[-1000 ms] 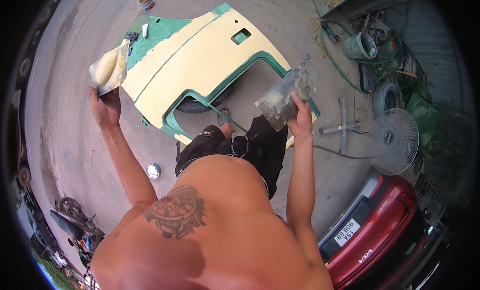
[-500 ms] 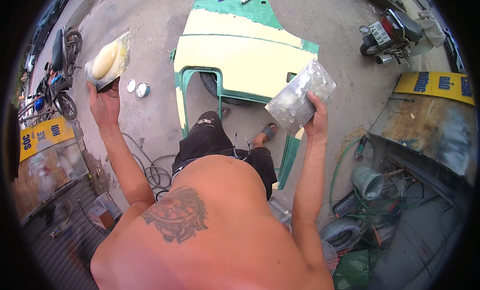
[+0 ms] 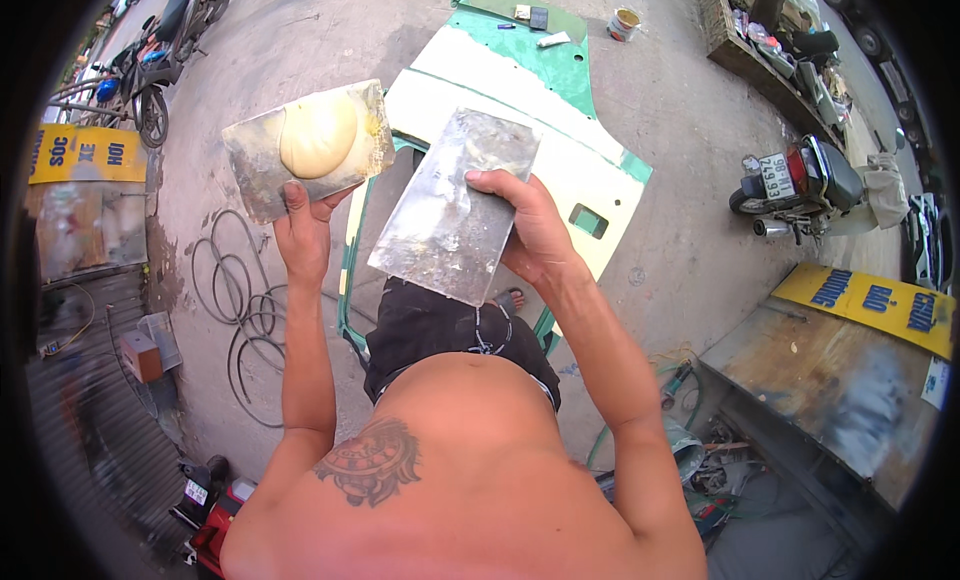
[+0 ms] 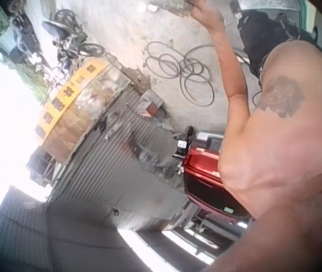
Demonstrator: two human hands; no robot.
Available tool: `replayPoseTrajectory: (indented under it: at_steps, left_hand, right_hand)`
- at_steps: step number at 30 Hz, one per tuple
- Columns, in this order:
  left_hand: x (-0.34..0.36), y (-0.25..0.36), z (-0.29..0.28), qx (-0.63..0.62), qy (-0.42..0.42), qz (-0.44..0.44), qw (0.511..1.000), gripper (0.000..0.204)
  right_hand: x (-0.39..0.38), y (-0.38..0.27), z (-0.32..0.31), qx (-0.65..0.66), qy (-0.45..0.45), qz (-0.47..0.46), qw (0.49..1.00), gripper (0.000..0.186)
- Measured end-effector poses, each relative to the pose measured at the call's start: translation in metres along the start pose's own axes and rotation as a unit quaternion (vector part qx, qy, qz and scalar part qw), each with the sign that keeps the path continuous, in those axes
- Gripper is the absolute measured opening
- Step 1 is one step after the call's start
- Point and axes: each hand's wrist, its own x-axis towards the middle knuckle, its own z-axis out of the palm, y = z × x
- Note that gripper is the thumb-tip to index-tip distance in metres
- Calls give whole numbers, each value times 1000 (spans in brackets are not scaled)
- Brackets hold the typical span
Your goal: The person mixes body filler on two metal spreaders using a small amount of hardener, and then applies the mixture to the surface of a car door panel by hand with the spreaders.
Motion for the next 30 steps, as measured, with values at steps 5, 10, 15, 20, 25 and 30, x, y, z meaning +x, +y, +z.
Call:
replayPoseTrajectory:
  at_steps: [5,10,15,20,25,30]
  left_hand:
    - [14,-35,-33,348,28,175,920,37]
    - [66,-16,-22,285,-40,178,941,49]
    - [111,-47,-53,372,-104,193,902,62]
    - [118,-94,-84,432,-108,58,893,64]
    - [101,-226,-118,136,-50,-248,958,47]
    - [62,-410,-99,-264,5,-422,867,77]
  right_hand:
    - [48,0,62,19,-65,117,991,31]
    - [116,-7,84,14,-55,131,990,30]
    - [225,-12,65,-40,4,102,994,37]
    - [332,-14,29,-95,33,60,993,39]
    - [417,-40,-13,-53,-23,-21,998,37]
    - [543,-24,-66,-166,-54,17,984,41]
